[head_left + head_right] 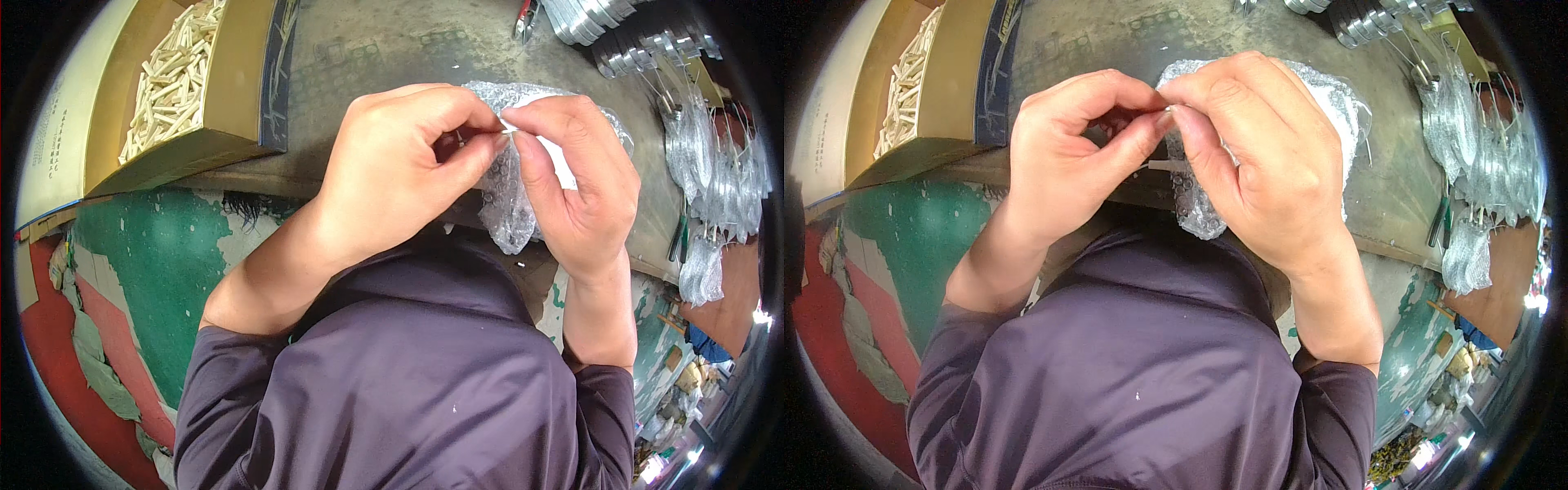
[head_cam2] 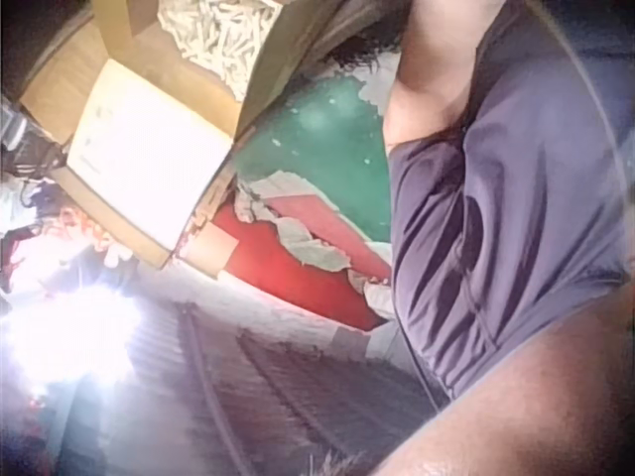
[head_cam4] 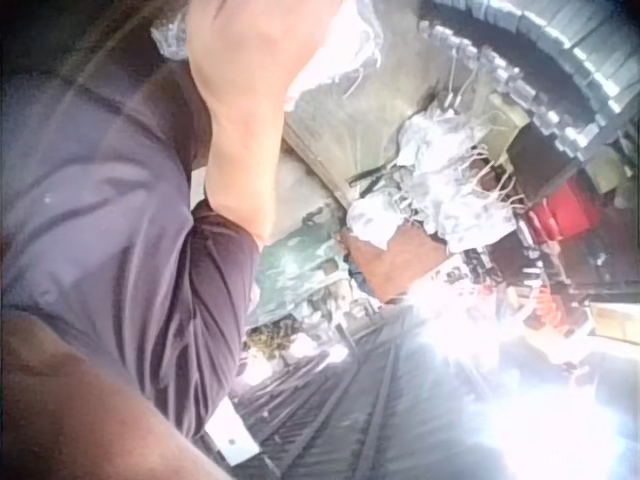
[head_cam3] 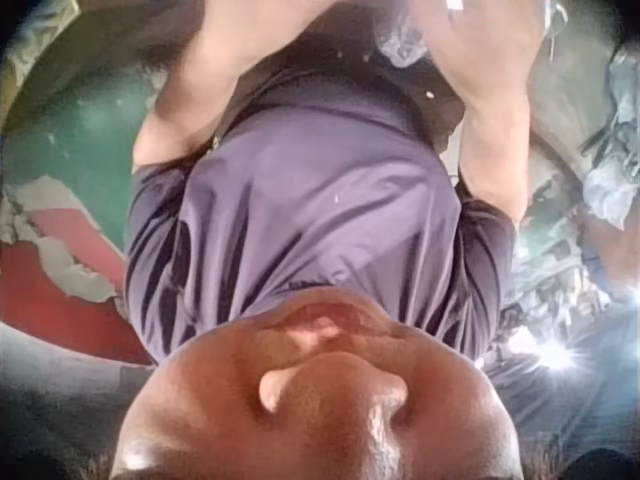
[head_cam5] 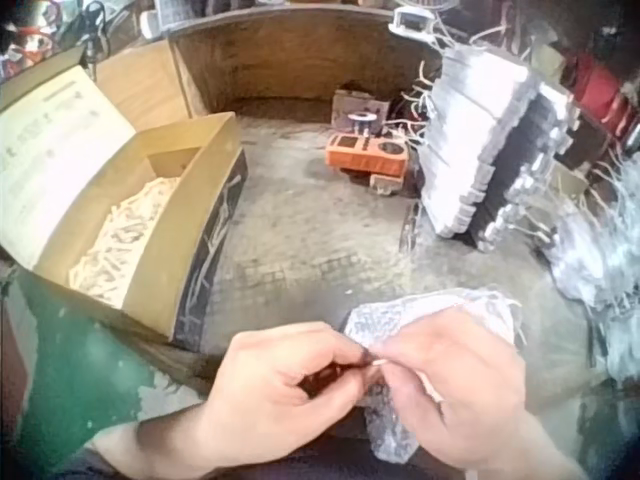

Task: The person is seen unwrapping electrical lighting components and sliding insulating sleeves onto the attached wires.

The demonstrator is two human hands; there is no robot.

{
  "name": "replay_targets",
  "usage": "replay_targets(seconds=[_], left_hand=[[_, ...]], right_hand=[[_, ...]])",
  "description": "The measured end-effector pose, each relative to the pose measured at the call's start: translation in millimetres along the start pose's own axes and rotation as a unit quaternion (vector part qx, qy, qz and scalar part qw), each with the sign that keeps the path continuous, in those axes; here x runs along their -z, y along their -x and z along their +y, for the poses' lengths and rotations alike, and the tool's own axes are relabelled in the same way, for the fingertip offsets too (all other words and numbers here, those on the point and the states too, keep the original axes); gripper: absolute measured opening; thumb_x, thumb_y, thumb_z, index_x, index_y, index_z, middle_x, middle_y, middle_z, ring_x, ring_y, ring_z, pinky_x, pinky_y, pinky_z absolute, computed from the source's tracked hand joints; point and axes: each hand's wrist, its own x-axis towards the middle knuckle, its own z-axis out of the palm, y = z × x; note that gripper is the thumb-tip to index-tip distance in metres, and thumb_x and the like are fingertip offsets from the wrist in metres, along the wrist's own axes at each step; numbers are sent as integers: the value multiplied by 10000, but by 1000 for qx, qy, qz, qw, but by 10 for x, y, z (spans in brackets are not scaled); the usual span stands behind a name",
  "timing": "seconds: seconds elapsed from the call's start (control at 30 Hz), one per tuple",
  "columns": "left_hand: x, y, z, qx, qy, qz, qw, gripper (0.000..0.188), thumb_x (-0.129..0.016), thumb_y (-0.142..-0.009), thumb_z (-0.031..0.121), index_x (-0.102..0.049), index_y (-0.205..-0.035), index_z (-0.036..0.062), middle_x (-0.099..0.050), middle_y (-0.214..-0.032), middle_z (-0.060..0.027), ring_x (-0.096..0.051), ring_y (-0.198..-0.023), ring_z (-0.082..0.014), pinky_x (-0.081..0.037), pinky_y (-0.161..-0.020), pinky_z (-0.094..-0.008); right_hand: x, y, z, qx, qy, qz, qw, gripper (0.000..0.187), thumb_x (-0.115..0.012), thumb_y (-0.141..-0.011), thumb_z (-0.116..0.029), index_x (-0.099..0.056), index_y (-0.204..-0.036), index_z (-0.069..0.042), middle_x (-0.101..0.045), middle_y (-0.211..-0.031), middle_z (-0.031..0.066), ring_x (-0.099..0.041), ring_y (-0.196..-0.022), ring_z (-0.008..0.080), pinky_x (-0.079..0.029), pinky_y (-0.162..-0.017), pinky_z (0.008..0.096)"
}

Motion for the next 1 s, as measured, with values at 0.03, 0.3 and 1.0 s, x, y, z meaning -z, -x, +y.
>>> replay_targets(seconds=[0.03,0.3,1.0], left_hand=[[-20,-3,-13,-10,-5,16,1000,73,-702,-787,-12,-665,-850,-17,-641,-734,-49,-589,-633,-61,-475,-565,-208],[-56,-32,-32,5,-24,-10,1000,62,-682,-802,-13,-660,-859,-19,-649,-739,-57,-597,-627,-68,-480,-557,-217],[40,34,-33,26,-13,-41,999,37,-641,-854,12,-626,-853,-22,-624,-737,-37,-543,-647,-70,-447,-593,-227]], right_hand=[[-4,-2,-2,-4,7,-4,1000,236,-642,-780,67,-630,-1014,35,-641,-899,134,-624,-797,230,-491,-711,301],[-54,16,80,-8,66,-31,997,213,-650,-728,13,-584,-926,-29,-593,-773,107,-591,-737,324,-483,-663,399],[94,-63,-3,-14,63,-166,984,237,-565,-805,-11,-581,-1042,-20,-592,-937,160,-577,-849,359,-467,-747,422]])
